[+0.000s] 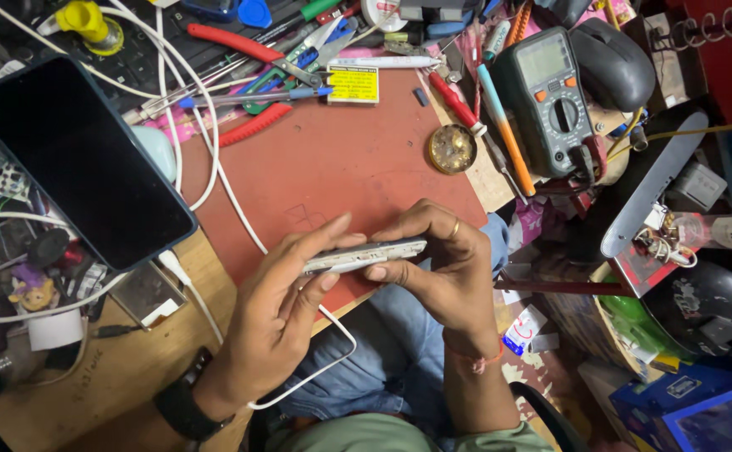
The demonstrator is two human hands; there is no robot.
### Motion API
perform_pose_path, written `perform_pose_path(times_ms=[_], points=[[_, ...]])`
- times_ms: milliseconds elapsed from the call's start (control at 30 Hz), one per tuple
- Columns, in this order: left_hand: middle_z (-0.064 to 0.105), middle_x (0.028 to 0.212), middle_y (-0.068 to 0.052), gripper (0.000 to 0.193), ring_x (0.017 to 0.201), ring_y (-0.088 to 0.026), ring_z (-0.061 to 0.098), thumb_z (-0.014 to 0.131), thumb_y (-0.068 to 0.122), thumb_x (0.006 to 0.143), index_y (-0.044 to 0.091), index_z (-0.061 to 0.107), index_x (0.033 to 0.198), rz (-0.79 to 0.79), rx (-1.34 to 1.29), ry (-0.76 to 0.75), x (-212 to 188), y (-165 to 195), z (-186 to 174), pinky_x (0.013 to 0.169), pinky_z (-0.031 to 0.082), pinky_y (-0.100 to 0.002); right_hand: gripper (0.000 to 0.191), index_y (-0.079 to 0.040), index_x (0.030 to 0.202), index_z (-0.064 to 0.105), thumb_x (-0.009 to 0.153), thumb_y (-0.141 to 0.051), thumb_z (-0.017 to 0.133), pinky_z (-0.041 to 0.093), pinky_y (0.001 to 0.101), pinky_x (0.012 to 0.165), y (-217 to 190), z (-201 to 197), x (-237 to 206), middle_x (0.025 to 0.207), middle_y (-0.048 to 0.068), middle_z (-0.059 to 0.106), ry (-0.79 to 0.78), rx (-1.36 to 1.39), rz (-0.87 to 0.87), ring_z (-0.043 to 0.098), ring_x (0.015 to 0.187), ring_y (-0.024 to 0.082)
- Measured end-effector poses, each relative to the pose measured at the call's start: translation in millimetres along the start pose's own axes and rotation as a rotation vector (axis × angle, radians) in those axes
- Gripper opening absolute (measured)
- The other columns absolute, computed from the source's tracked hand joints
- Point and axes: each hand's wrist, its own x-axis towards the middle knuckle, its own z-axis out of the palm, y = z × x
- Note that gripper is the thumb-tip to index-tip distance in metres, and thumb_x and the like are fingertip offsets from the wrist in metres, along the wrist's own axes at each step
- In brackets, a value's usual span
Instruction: The person removes the back cover of a yellow feature phone, takes out the old battery, and inserts a new battery. They then reassemble the phone and secure it with a rubber band.
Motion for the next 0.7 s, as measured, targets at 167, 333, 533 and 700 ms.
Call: perform_pose_path(times_ms=[167, 333, 533, 700], points=[[0.064, 0.143, -0.019, 0.044, 0.133, -0.022, 0.061, 0.051, 0.002, 0.107, -0.003, 0.047, 0.15, -0.079, -0.189, 0.034, 0, -4, 3, 0.114, 0.048, -0.034, 0.034, 0.004, 0.113, 0.071, 0.081, 0.004, 0.084, 0.058, 0.0262, 0.079, 0, 3, 1, 0.105, 0.008, 0.07, 0.046, 0.057, -0.014, 0.069, 0.094, 0.014], [0.062, 0.144, -0.022, 0.045, 0.136, -0.023, 0.06, 0.051, 0.004, 0.107, -0.006, 0.045, 0.151, -0.1, -0.24, 0.035, 4, -7, 3, 0.115, 0.048, -0.035, 0.037, 0.006, 0.117, 0.069, 0.083, 0.007, 0.083, 0.059, 0.0265, 0.082, 0, 6, 3, 0.106, 0.01, 0.072, 0.078, 0.059, 0.027, 0.071, 0.096, 0.015], [0.057, 0.151, -0.023, 0.051, 0.142, -0.025, 0.054, 0.044, 0.018, 0.111, -0.005, 0.037, 0.157, -0.106, -0.251, -0.05, 0, -5, -3, 0.12, 0.041, -0.036, 0.044, 0.005, 0.124, 0.064, 0.083, 0.004, 0.081, 0.059, 0.0238, 0.067, -3, -2, 7, 0.103, 0.01, 0.071, 0.064, 0.185, 0.123, 0.069, 0.086, 0.011], [0.055, 0.153, -0.021, 0.056, 0.144, -0.025, 0.052, 0.036, 0.025, 0.112, -0.004, 0.032, 0.16, -0.169, -0.327, -0.051, -2, -5, -6, 0.121, 0.039, -0.035, 0.042, 0.007, 0.121, 0.064, 0.084, 0.005, 0.083, 0.053, 0.0226, 0.058, -5, -1, 6, 0.096, 0.011, 0.071, 0.102, 0.148, 0.163, 0.066, 0.075, 0.009]])
